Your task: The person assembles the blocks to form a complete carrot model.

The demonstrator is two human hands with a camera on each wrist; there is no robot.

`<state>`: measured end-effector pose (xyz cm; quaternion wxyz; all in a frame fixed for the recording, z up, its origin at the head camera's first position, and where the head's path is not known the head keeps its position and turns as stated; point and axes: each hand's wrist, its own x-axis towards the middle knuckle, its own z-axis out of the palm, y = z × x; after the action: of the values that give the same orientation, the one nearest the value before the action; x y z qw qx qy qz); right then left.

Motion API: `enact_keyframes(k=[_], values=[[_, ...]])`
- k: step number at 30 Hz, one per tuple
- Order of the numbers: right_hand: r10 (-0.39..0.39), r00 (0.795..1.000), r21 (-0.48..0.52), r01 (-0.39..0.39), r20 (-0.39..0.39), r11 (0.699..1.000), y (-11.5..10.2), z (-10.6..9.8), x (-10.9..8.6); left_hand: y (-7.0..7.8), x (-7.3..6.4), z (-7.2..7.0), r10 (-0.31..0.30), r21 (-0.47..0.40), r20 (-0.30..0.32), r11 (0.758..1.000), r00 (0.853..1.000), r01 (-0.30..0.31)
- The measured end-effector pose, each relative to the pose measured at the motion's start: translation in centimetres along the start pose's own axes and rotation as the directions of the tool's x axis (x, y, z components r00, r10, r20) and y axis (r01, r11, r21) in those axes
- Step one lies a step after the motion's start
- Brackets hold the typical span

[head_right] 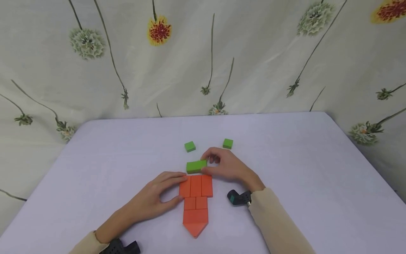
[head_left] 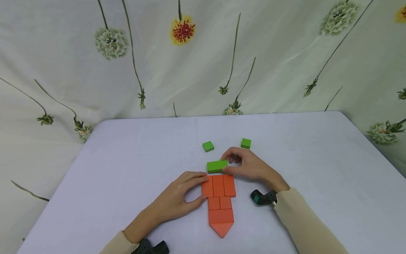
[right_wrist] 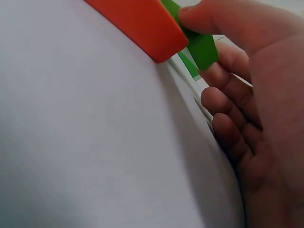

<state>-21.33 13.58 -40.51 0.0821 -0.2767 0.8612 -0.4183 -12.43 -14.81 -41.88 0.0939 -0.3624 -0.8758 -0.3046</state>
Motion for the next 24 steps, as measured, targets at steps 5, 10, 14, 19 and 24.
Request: enact_keyframes(k=[5, 10, 14, 19, 24], values=[[-0.010, 0.999, -0.016, 0.011, 0.034, 1.000, 0.12, -0.01, -0.01, -0.01, 0.05, 0.04, 0.002, -0.005, 0.000, 1.000, 1.000, -0.002], [-0.027, 0.997, -0.011, 0.028, 0.065, 1.000, 0.09, -0.10, -0.05, -0.10, -0.05, 0.10, 0.011, 0.001, -0.008, 1.000, 1.000, -0.011], [-0.037, 0.996, 0.002, 0.037, 0.080, 0.999, 0.16, -0.15, -0.02, -0.10, -0.03, 0.10, 0.014, 0.003, -0.009, 1.000, 1.000, -0.014], [-0.053, 0.995, 0.004, 0.053, 0.083, 0.999, 0.39, -0.15, 0.06, 0.08, 0.09, -0.01, -0.001, -0.004, 0.000, 1.000, 1.000, 0.001], [-0.076, 0.993, 0.004, 0.076, 0.086, 0.997, 0.43, -0.18, 0.10, 0.17, 0.08, -0.03, -0.014, 0.002, 0.003, 1.000, 1.000, 0.014]])
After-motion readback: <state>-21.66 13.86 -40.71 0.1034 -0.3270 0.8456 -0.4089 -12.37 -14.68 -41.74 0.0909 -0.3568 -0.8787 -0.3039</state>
